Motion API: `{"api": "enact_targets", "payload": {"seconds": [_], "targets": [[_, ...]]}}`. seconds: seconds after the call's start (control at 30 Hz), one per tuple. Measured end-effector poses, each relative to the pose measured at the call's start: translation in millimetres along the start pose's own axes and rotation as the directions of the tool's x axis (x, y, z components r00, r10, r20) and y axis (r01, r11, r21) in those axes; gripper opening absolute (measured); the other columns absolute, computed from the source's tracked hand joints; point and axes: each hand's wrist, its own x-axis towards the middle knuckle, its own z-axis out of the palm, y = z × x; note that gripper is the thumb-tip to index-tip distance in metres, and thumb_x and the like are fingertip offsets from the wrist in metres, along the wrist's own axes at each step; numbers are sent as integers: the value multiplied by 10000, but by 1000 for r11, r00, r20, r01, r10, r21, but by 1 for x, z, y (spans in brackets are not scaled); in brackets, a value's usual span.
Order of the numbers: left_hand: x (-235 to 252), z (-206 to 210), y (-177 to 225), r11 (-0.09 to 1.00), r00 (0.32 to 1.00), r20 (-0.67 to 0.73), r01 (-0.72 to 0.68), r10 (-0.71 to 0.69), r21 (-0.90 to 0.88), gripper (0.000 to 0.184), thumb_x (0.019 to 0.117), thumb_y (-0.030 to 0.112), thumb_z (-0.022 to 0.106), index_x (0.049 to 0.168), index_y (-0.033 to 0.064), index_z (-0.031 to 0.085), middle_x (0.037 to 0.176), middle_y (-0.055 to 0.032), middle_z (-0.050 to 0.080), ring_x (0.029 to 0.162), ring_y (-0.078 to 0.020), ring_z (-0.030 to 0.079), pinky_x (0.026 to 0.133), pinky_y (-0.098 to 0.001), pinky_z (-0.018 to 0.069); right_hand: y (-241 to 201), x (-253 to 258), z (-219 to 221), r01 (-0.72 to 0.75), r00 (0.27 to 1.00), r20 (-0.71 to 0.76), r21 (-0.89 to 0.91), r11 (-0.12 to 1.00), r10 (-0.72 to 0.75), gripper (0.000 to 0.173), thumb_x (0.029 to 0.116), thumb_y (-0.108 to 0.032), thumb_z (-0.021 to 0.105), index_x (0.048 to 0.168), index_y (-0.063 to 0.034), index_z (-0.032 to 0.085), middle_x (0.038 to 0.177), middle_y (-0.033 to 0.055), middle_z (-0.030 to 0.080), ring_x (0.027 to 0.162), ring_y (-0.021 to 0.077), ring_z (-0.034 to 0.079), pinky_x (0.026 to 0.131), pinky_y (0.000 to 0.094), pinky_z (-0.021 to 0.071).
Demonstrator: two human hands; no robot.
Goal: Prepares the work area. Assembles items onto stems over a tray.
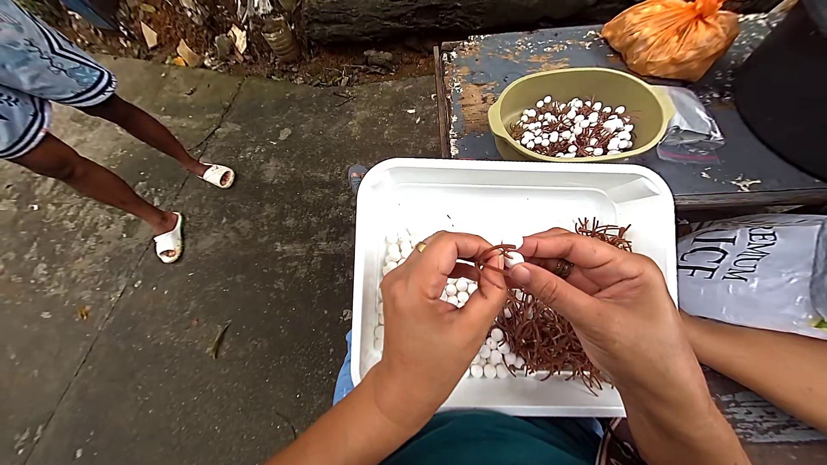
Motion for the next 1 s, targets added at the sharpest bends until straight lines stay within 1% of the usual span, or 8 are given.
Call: {"api": "enact_targets", "payload": {"seconds": [0.13,0.27,0.47,0.63,0.8,0.87,1.0], "targets": [[-1,1,0,999,999,10,-32,32,24,81,860,0,678,941,-9,681,902,-17,701,817,-29,683,748,-171,595,-2,0,1,-1,1000,-23,-19,1000,0,137,874,-58,734,1003,-101,754,965,-30,692,812,48,690,706,176,612],[-2,3,0,1000,1000,9,12,-12,-1,86,859,0,681,945,2,680,884,-4,710,803,-27,692,751,-178,600,-1,-1,0,-3,1000,-23,17,1000,3,141,852,-29,737,966,-112,731,965,-31,679,796,39,684,688,172,612],[-3,5,-1,998,999,9,49,-49,-32,99,854,-7,679,952,9,687,871,8,702,796,-15,678,754,-167,586,-1,-1,0,-33,999,-37,17,999,34,131,836,-34,746,932,-123,730,942,-29,677,780,45,682,678,178,613],[-4,5,0,993,995,29,102,-100,-66,98,858,-9,671,951,10,694,868,5,703,788,-22,683,745,-172,591,1,-1,-2,-47,998,-28,23,999,48,122,842,-40,750,930,-125,740,944,-23,689,787,56,690,672,184,615],[-2,2,5,969,977,51,212,-207,-129,76,888,3,668,941,44,702,861,19,699,766,-26,671,712,-169,582,2,-2,0,-66,997,-27,67,996,68,147,844,-26,741,952,-125,736,956,-10,706,792,72,705,685,205,623],[-2,1,6,966,976,51,218,-213,-138,76,889,2,670,940,50,702,861,21,698,768,-25,669,707,-167,579,1,-1,0,-63,998,-20,84,994,65,150,848,-22,741,960,-121,737,955,-4,713,790,74,707,683,207,623],[-2,2,6,979,985,43,170,-166,-113,91,868,-4,673,944,36,703,876,13,701,786,-31,682,738,-177,593,0,-1,0,-55,998,-19,89,994,57,139,848,-33,746,950,-127,738,946,-10,713,789,61,703,684,196,618]]}}
